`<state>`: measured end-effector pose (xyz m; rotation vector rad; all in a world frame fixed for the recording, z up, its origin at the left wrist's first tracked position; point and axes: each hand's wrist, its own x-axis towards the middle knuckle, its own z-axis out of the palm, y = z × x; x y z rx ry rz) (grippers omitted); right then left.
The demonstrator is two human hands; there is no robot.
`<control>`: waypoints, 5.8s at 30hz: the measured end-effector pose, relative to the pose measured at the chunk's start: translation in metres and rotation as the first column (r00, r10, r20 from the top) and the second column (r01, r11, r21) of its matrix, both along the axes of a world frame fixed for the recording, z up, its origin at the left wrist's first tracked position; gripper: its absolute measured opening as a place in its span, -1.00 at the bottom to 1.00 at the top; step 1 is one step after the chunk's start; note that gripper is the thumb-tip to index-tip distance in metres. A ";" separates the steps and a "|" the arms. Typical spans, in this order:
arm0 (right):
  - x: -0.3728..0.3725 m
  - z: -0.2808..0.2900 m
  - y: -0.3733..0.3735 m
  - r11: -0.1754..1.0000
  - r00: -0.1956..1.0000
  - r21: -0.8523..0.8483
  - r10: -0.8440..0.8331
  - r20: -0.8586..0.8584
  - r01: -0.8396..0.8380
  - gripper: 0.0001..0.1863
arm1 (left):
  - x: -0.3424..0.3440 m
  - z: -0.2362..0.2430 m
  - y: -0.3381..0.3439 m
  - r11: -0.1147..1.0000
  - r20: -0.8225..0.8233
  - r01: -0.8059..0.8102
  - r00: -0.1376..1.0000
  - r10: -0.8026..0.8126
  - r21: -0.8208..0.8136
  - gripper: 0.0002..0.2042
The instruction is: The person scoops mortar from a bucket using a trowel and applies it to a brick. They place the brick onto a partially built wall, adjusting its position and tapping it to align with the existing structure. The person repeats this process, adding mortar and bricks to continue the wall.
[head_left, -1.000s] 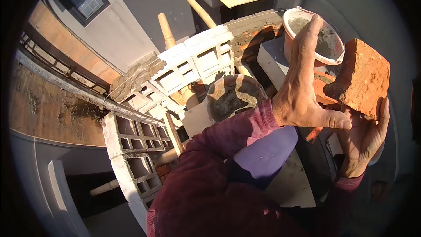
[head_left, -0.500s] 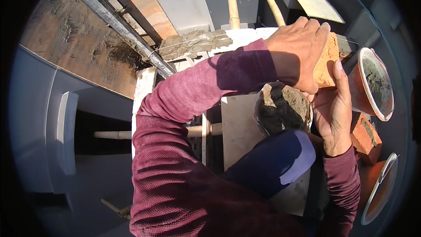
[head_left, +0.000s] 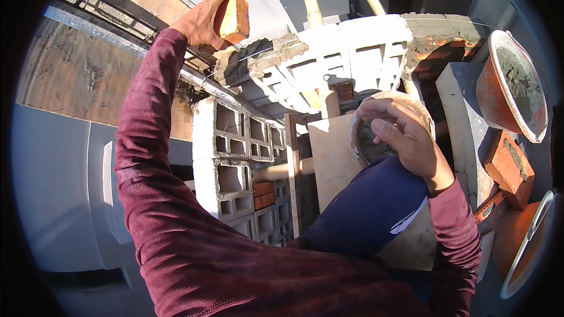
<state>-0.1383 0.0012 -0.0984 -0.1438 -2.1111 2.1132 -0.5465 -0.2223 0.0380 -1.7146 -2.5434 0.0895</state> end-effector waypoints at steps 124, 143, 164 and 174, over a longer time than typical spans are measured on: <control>-0.019 0.000 0.002 0.864 0.907 0.338 0.417 -0.062 -0.374 -0.51 | -0.047 -0.122 -0.076 0.918 -0.057 -0.263 0.965 0.258 -0.295 -0.10; 0.001 0.004 0.007 0.797 0.978 0.572 -0.206 -0.046 0.194 -0.69 | -0.083 -0.126 -0.087 0.879 0.489 -0.419 0.731 0.476 -0.229 -0.54; 0.134 0.019 0.006 0.304 0.758 0.944 -0.583 0.293 -0.131 -0.61 | 0.125 -0.151 -0.102 0.846 0.244 -0.513 0.847 0.472 0.146 -0.64; 0.176 -0.042 -0.002 0.513 0.775 0.830 -0.608 0.170 0.220 -0.55 | 0.201 -0.247 -0.039 0.868 0.855 -0.481 0.496 0.153 0.124 -0.65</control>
